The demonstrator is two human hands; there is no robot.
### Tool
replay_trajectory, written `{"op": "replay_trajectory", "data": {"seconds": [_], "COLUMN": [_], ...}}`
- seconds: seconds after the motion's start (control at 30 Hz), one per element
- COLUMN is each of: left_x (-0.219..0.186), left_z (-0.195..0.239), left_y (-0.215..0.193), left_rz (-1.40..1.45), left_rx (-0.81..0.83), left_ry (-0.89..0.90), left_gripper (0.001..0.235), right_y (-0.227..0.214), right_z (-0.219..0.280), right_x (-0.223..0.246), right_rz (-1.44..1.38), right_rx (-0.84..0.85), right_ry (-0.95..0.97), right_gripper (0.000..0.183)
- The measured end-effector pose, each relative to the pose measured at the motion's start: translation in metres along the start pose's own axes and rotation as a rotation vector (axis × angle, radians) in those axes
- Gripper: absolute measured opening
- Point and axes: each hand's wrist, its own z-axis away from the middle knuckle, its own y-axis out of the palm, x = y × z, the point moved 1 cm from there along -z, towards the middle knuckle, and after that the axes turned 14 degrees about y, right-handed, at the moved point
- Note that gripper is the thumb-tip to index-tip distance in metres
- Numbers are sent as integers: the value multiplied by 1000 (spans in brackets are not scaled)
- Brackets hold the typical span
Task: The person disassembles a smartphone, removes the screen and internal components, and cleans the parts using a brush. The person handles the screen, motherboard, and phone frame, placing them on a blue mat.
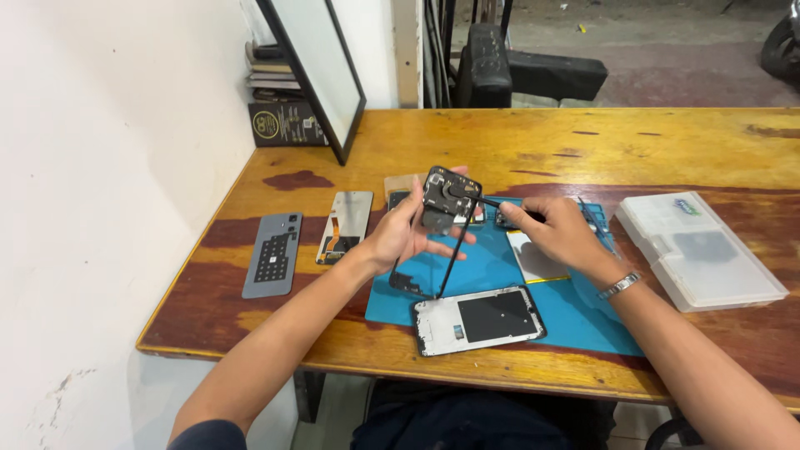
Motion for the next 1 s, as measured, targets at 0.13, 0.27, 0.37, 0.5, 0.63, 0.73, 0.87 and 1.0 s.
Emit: {"op": "replay_trajectory", "data": {"seconds": [0.13,0.27,0.37,0.5,0.63,0.73,0.87,1.0], "left_x": [4,-2,-10,-7,-8,-14,-20,-14], "left_z": [-3,-1,-1,0,0,0,-1,-1], "left_y": [6,-3,-7,-3,-1,-4,-6,-1], "left_rz": [-99,-63,-96,-77,-55,-76,-68,-41], "left_rx": [24,-14,-23,-26,56,8,-80,-46], "left_ry": [-30,30,21,-25,-136,-125,-105,-171], "left_gripper": [79,80,80,78,80,81,80,78], "right_y": [14,10,-8,-7,7,3,-6,1], "right_z": [2,3,2,11,18,19,18,25], "right_x": [9,8,8,12,21,25,27,27], "right_rz": [47,37,10,42,157,74,138,180], "right_rx": [-31,-40,-76,-89,-164,-206,-226,-280], "right_ry": [-31,-53,-4,32,-35,-75,-5,-75], "right_gripper": [54,53,50,55,57,49,51,52]}}
